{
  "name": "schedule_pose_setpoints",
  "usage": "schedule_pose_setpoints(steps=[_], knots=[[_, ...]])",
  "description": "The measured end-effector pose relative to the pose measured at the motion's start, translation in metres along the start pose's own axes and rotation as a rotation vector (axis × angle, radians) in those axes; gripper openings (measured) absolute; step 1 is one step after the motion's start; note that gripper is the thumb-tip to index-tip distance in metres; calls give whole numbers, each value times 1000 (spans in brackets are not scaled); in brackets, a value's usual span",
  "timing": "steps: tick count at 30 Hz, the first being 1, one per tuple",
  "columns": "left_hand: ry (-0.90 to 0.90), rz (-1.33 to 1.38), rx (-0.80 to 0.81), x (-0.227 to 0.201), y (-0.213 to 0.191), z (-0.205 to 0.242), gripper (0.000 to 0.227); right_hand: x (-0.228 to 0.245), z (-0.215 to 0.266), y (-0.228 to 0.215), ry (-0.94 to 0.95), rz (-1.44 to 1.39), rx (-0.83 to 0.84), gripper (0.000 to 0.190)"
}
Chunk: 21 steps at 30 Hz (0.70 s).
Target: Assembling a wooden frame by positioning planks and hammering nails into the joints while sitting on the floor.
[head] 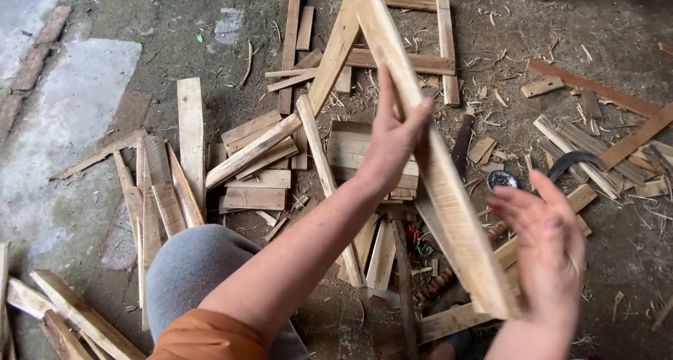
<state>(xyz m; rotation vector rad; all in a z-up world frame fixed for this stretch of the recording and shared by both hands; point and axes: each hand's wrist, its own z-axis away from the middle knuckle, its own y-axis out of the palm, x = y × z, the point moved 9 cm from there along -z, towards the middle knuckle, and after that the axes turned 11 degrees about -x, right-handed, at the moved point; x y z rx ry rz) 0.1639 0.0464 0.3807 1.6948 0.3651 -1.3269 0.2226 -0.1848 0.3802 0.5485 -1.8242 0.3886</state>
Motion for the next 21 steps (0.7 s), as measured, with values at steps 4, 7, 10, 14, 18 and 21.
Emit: schedule_pose_setpoints(steps=[4, 7, 10, 14, 18, 21], knots=[[54, -84, 30, 24, 23, -7, 103, -1, 14, -3, 78, 475, 22, 79], [114, -124, 105, 44, 44, -7, 106, -7, 20, -4, -75, 795, 100, 83], [21, -140, 171, 73, 61, 2, 105, -46, 27, -32, 453, 1093, 36, 79], [-170, -96, 251, 122, 67, 12, 100, -107, 37, -69, 565, 1135, 30, 62], [-374, 79, 208, 155, 58, 20, 103, -148, 52, -85, 662, 1087, -66, 29], [-515, 133, 113, 186, 33, 15, 93, -168, 62, -66, 729, 858, -191, 21]])
